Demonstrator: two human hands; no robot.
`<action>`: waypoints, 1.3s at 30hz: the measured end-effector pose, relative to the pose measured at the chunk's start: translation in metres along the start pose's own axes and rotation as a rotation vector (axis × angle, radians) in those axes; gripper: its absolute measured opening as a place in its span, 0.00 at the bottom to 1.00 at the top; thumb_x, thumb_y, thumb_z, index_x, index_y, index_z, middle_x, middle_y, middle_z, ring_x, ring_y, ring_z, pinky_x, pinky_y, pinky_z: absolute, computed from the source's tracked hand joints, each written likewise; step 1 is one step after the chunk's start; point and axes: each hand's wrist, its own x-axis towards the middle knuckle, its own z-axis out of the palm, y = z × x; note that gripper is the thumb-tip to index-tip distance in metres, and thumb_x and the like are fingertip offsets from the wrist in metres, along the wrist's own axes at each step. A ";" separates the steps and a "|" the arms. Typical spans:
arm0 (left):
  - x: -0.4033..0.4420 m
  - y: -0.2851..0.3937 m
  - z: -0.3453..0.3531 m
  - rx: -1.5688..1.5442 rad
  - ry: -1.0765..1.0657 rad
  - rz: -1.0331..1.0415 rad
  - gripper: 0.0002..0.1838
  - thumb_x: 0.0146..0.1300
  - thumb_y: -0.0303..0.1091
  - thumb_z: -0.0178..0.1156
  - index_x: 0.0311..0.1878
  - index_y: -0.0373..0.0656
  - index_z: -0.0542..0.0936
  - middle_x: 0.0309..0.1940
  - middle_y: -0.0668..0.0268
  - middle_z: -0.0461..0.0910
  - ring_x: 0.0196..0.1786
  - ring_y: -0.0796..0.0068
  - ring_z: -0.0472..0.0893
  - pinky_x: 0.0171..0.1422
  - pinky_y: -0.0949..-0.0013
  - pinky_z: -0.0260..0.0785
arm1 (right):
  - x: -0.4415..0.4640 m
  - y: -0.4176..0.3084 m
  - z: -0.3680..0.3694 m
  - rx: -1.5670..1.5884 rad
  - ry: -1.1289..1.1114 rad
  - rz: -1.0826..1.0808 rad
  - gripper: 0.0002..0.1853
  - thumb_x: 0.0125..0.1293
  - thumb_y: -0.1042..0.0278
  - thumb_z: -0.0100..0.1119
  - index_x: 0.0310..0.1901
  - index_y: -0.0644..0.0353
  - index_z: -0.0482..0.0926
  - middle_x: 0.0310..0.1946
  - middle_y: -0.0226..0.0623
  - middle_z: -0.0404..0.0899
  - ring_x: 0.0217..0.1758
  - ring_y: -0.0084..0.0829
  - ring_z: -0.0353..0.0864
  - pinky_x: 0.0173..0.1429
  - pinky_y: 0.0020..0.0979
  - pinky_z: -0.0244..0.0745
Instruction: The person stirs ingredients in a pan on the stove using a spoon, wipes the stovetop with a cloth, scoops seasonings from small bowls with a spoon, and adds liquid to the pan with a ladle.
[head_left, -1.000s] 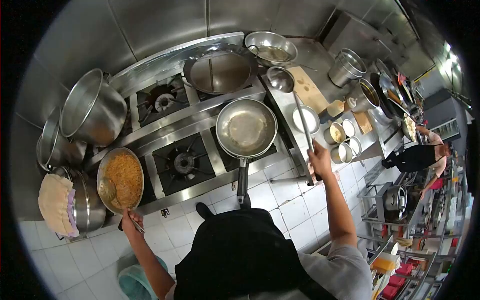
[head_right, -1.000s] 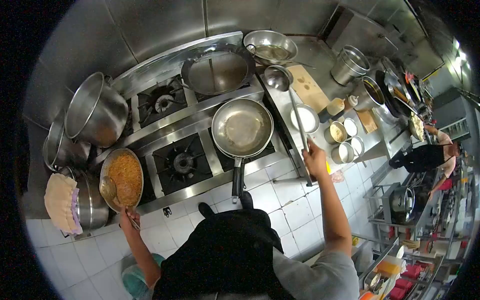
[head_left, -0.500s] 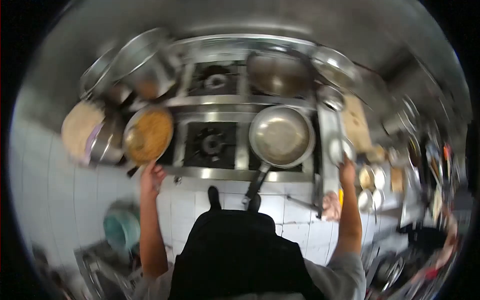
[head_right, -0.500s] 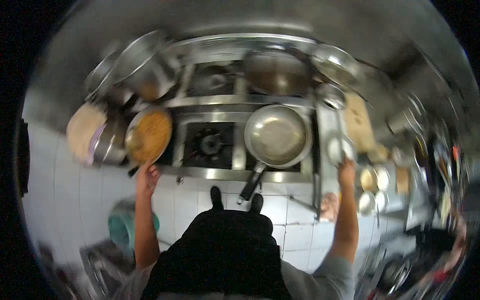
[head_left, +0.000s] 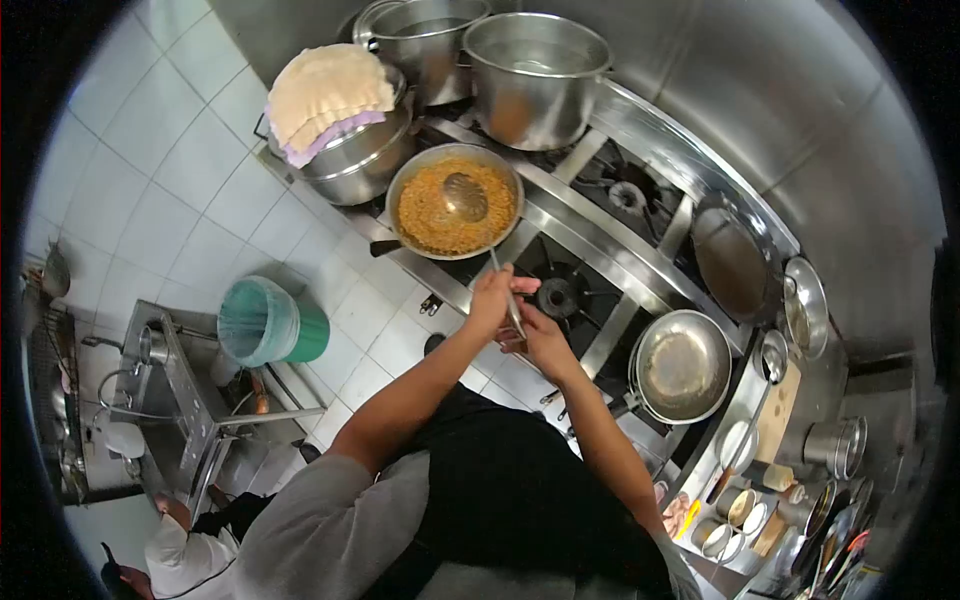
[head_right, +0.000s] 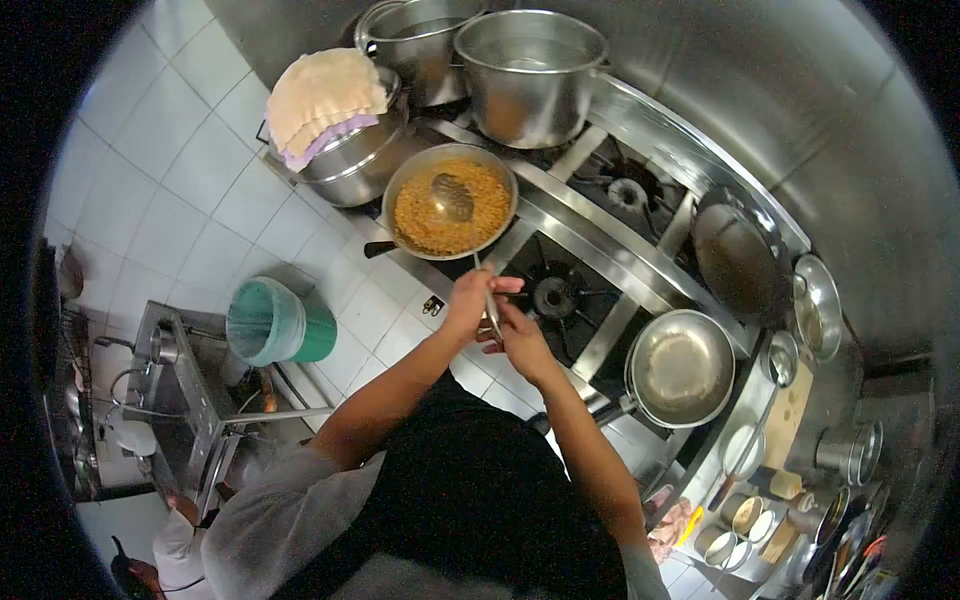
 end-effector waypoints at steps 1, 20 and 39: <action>-0.001 0.018 -0.005 -0.013 -0.023 -0.070 0.18 0.73 0.45 0.47 0.41 0.36 0.71 0.37 0.54 0.85 0.33 0.71 0.83 0.36 0.70 0.74 | 0.021 -0.003 0.007 -0.011 -0.029 0.031 0.24 0.68 0.69 0.49 0.65 0.62 0.66 0.48 0.41 0.77 0.42 0.30 0.81 0.44 0.31 0.80; 0.086 0.095 -0.287 1.132 0.216 0.105 0.29 0.60 0.53 0.61 0.48 0.32 0.72 0.49 0.40 0.75 0.53 0.43 0.75 0.54 0.49 0.67 | 0.234 -0.027 -0.002 -1.657 0.417 -0.064 0.22 0.66 0.70 0.49 0.61 0.65 0.66 0.30 0.58 0.78 0.33 0.57 0.80 0.37 0.50 0.76; 0.110 0.075 -0.288 1.123 -0.008 -0.116 0.24 0.56 0.50 0.62 0.39 0.33 0.80 0.32 0.45 0.81 0.40 0.46 0.82 0.45 0.51 0.73 | 0.167 -0.031 0.089 -1.203 0.324 -0.171 0.22 0.65 0.70 0.50 0.60 0.66 0.69 0.29 0.62 0.76 0.37 0.57 0.79 0.41 0.49 0.72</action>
